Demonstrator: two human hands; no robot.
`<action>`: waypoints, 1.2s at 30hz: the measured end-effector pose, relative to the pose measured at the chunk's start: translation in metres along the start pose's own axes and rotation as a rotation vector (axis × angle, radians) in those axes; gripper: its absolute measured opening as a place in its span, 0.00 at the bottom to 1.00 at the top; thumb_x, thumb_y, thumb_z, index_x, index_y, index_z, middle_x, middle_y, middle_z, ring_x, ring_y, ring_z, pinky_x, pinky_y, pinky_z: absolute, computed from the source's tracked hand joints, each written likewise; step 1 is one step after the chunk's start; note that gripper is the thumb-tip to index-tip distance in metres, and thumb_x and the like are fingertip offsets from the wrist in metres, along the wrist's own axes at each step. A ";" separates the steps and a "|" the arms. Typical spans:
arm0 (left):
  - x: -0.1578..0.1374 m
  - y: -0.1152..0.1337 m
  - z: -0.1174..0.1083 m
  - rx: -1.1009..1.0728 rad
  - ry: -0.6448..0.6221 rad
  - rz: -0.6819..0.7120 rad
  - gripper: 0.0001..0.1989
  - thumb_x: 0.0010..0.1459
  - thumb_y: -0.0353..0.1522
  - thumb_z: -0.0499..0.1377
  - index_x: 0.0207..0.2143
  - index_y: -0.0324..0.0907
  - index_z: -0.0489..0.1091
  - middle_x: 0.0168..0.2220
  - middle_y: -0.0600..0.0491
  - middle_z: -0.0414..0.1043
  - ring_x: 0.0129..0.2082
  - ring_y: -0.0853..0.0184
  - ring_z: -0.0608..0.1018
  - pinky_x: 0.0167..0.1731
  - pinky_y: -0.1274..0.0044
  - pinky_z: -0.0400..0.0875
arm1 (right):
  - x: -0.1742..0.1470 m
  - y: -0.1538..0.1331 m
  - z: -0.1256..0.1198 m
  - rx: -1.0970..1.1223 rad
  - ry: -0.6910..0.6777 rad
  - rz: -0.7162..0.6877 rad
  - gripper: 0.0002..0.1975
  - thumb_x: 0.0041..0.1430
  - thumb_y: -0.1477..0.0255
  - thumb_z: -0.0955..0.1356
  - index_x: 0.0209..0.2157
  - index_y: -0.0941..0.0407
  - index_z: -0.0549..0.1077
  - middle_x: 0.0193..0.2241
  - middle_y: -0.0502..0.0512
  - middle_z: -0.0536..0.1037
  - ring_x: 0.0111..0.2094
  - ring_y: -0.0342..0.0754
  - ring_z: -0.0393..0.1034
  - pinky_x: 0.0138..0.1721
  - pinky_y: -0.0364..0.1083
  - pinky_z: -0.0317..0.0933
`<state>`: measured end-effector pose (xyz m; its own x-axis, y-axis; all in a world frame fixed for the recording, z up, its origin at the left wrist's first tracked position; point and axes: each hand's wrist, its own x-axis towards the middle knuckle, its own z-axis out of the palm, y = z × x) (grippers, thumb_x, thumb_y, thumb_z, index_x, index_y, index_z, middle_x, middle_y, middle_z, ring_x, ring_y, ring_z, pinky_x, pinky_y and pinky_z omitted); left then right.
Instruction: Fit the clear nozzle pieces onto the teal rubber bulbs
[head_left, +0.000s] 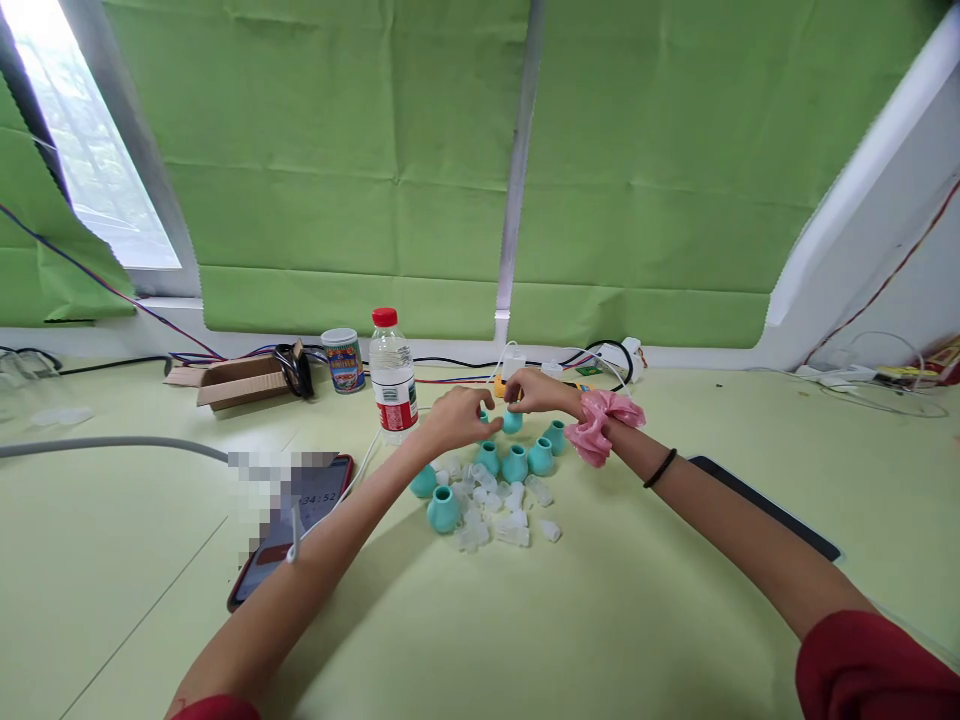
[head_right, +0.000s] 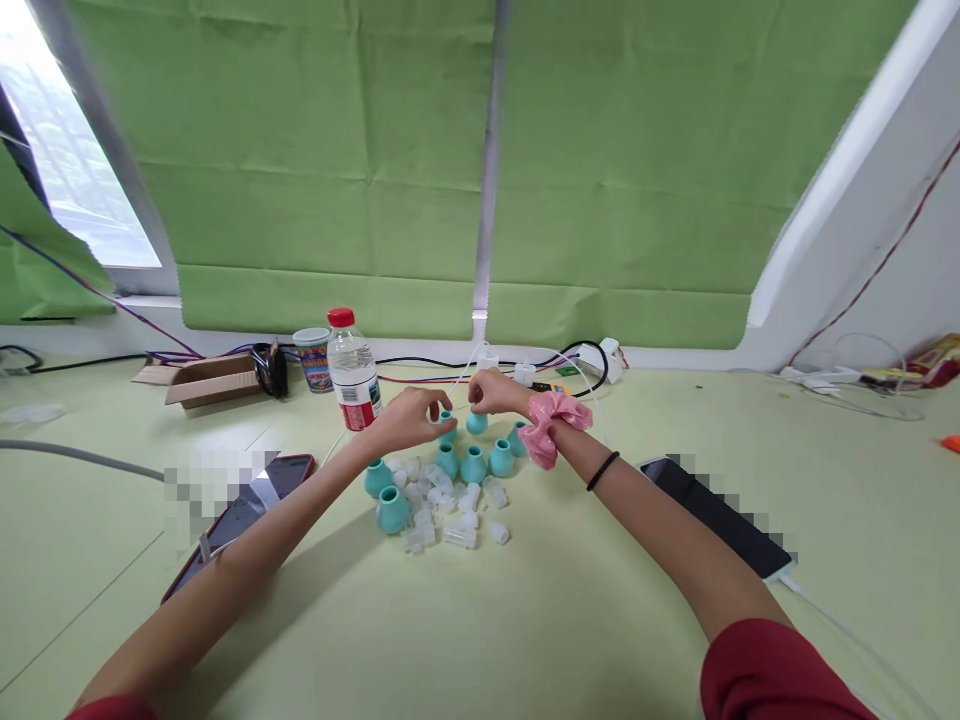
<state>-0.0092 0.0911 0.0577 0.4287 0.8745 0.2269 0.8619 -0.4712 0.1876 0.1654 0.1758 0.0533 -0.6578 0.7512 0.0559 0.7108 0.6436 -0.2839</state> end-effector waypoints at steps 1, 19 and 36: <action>-0.003 0.003 0.001 0.001 -0.032 0.005 0.17 0.47 0.42 0.52 0.37 0.42 0.67 0.32 0.51 0.70 0.36 0.62 0.71 0.34 0.74 0.65 | 0.002 0.001 0.001 -0.016 0.025 -0.007 0.08 0.40 0.77 0.66 0.27 0.62 0.72 0.27 0.55 0.74 0.27 0.46 0.68 0.28 0.41 0.61; 0.064 0.013 -0.035 -0.001 0.135 -0.093 0.14 0.49 0.38 0.54 0.35 0.38 0.70 0.32 0.50 0.71 0.34 0.64 0.72 0.31 0.76 0.65 | -0.068 -0.037 0.011 -0.045 0.078 -0.266 0.11 0.46 0.67 0.67 0.31 0.59 0.73 0.24 0.52 0.73 0.26 0.43 0.65 0.29 0.41 0.57; 0.095 0.024 -0.006 0.078 0.128 -0.149 0.13 0.53 0.36 0.53 0.40 0.39 0.65 0.39 0.49 0.68 0.41 0.62 0.69 0.37 0.70 0.65 | -0.026 0.054 0.007 0.018 0.146 0.087 0.18 0.38 0.62 0.70 0.32 0.60 0.74 0.24 0.54 0.74 0.26 0.45 0.67 0.27 0.40 0.57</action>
<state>0.0500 0.1623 0.0898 0.2616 0.9095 0.3231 0.9336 -0.3233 0.1542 0.2191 0.1898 0.0301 -0.5495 0.8184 0.1682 0.7584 0.5730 -0.3105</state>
